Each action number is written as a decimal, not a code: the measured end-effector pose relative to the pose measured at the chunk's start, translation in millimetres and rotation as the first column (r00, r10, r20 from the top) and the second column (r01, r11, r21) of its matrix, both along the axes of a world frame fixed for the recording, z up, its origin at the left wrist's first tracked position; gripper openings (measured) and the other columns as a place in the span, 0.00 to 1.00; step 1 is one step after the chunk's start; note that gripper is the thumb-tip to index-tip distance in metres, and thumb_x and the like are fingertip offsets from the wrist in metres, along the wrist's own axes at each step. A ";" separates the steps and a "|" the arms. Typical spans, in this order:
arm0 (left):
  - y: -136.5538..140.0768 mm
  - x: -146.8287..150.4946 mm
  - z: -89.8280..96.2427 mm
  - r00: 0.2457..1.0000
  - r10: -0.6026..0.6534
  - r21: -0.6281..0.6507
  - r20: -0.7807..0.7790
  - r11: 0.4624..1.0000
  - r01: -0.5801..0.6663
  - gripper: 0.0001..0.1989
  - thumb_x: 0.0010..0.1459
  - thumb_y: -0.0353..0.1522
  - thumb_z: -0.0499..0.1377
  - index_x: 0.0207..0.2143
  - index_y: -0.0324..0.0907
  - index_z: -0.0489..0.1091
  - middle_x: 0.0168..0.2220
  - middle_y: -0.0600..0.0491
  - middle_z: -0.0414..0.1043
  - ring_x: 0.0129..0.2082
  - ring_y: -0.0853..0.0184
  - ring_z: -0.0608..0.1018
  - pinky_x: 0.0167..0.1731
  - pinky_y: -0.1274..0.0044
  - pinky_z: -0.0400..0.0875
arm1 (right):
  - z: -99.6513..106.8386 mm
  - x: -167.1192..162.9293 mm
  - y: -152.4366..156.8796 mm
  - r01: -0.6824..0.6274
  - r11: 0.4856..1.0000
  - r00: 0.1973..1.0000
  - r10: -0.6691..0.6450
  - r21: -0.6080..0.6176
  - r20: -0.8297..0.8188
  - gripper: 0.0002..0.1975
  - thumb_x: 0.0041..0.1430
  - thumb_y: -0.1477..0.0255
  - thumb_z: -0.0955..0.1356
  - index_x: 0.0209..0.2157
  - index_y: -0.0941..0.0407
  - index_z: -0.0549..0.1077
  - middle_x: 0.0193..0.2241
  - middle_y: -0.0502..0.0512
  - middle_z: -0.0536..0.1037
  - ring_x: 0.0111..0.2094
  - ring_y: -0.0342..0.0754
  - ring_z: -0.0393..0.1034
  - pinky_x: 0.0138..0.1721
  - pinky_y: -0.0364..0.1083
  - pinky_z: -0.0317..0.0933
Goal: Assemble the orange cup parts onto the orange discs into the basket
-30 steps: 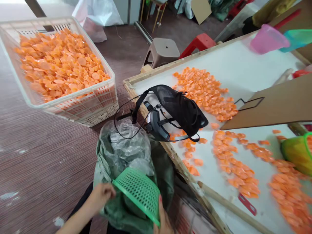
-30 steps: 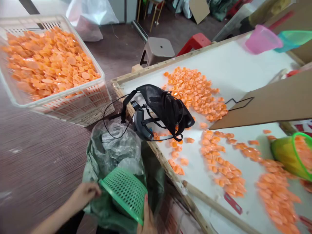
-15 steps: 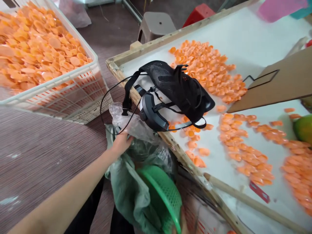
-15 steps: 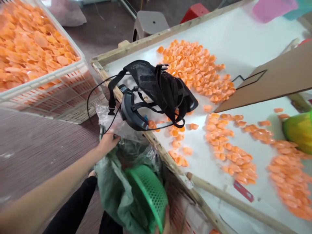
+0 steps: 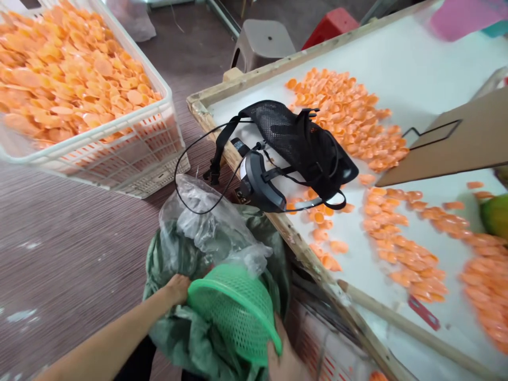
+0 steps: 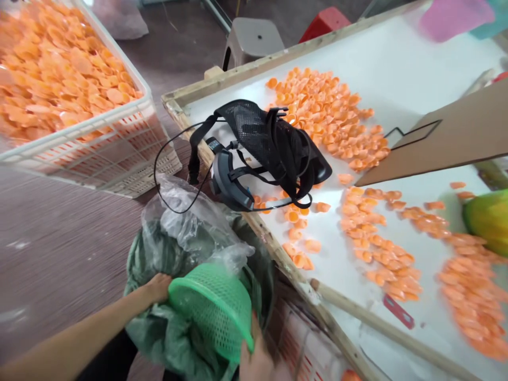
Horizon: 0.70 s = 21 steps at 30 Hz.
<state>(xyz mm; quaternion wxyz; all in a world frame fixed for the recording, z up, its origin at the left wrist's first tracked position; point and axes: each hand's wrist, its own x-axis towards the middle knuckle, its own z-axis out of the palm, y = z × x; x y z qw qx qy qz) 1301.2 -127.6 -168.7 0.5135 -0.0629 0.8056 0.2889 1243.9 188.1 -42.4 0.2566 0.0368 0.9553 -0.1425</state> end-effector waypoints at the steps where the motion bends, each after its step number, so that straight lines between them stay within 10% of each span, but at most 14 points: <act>1: -7.2 16.1 8.5 1.000 -0.015 0.015 0.012 1.000 0.015 0.07 0.57 0.34 0.61 0.33 0.37 0.73 0.36 0.50 0.75 0.40 0.62 0.76 0.44 0.67 0.71 | -5.9 -13.9 -9.6 -0.018 1.000 1.000 0.018 0.012 0.011 0.27 0.58 0.71 0.58 0.59 0.54 0.67 0.41 0.59 0.81 0.36 0.54 0.78 0.32 0.45 0.68; 7: -15.5 81.6 70.5 0.999 -0.035 0.087 -0.041 0.995 0.038 0.10 0.50 0.25 0.55 0.32 0.41 0.75 0.37 0.46 0.77 0.39 0.56 0.76 0.44 0.66 0.67 | -7.7 -77.5 -39.2 -0.002 0.948 0.965 0.085 0.318 -0.248 0.28 0.61 0.71 0.58 0.62 0.62 0.62 0.35 0.68 0.81 0.28 0.57 0.76 0.30 0.50 0.67; 11: -15.2 48.6 113.1 0.976 0.071 0.092 -0.205 0.994 -0.053 0.14 0.56 0.28 0.49 0.27 0.43 0.74 0.39 0.44 0.74 0.41 0.56 0.73 0.43 0.65 0.64 | 1.7 -48.5 -43.4 -0.104 0.978 0.912 0.166 0.181 -0.374 0.29 0.61 0.74 0.58 0.64 0.61 0.57 0.54 0.67 0.72 0.45 0.56 0.75 0.42 0.49 0.69; 15: -11.1 13.6 150.2 0.921 0.254 0.411 -0.296 0.904 -0.118 0.18 0.59 0.31 0.47 0.19 0.46 0.68 0.32 0.49 0.72 0.39 0.62 0.71 0.46 0.68 0.62 | -25.8 -46.8 -70.7 -0.442 0.895 0.855 0.439 0.055 -0.277 0.35 0.56 0.83 0.57 0.65 0.53 0.54 0.58 0.58 0.70 0.49 0.49 0.72 0.46 0.44 0.68; 21: -36.0 78.7 143.5 0.862 0.454 0.403 -0.223 0.849 -0.343 0.19 0.60 0.41 0.47 0.24 0.49 0.73 0.27 0.50 0.73 0.31 0.62 0.73 0.41 0.71 0.67 | -81.0 -157.5 -79.3 -0.620 0.763 0.699 0.643 0.183 -0.313 0.37 0.52 0.88 0.58 0.64 0.56 0.59 0.59 0.61 0.68 0.53 0.52 0.69 0.51 0.49 0.67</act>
